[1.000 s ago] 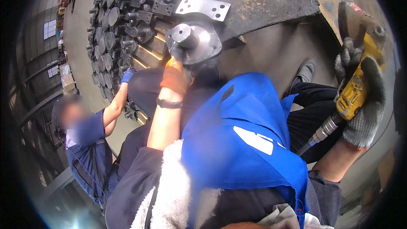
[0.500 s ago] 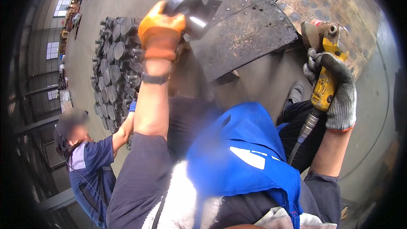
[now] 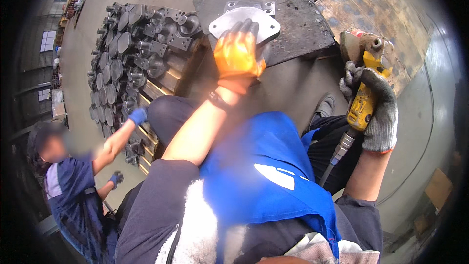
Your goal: The person uses a handheld angle grinder to smooth the surface of metal parts. They pick up each part from a pile, grind it while seated on the floor, and place the finished piece onto a wooden pallet.
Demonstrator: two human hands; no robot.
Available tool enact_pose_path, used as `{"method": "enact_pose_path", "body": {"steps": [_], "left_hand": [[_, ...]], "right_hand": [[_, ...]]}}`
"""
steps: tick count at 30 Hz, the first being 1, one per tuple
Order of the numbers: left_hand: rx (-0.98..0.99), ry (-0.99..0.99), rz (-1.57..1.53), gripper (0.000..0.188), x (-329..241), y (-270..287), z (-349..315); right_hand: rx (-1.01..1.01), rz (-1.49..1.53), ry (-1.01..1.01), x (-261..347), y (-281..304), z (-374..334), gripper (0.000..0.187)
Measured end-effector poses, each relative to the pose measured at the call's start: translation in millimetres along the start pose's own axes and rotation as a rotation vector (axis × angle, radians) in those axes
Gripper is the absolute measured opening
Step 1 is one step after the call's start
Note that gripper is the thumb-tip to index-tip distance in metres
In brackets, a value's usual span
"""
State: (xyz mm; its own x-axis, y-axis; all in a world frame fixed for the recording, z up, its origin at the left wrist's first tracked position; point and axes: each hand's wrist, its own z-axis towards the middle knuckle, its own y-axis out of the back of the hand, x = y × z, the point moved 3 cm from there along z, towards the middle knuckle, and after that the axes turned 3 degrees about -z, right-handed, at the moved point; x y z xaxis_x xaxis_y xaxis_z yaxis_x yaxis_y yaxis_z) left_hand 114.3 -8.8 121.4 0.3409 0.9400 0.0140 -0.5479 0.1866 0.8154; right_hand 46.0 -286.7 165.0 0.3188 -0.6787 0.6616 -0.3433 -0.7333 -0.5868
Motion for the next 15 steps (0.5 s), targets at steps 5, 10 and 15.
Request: {"method": "enact_pose_path", "body": {"steps": [5, 10, 15], "left_hand": [[0.021, 0.354, -0.757, 0.023, 25.8, 21.3, 7.1], [0.272, 0.852, -0.91, 0.042, 81.6, 62.3, -11.8], [0.657, 1.131, -0.996, 0.044, 90.5, 48.1, -17.6]], "right_hand": [[0.002, -0.058, -0.039, 9.8, -7.3, -0.1, 0.032], [0.051, -0.099, -0.033, 11.5, -2.7, -0.7, 0.035], [0.163, -0.114, -0.068, 14.3, -9.3, -1.3, 0.037]]}}
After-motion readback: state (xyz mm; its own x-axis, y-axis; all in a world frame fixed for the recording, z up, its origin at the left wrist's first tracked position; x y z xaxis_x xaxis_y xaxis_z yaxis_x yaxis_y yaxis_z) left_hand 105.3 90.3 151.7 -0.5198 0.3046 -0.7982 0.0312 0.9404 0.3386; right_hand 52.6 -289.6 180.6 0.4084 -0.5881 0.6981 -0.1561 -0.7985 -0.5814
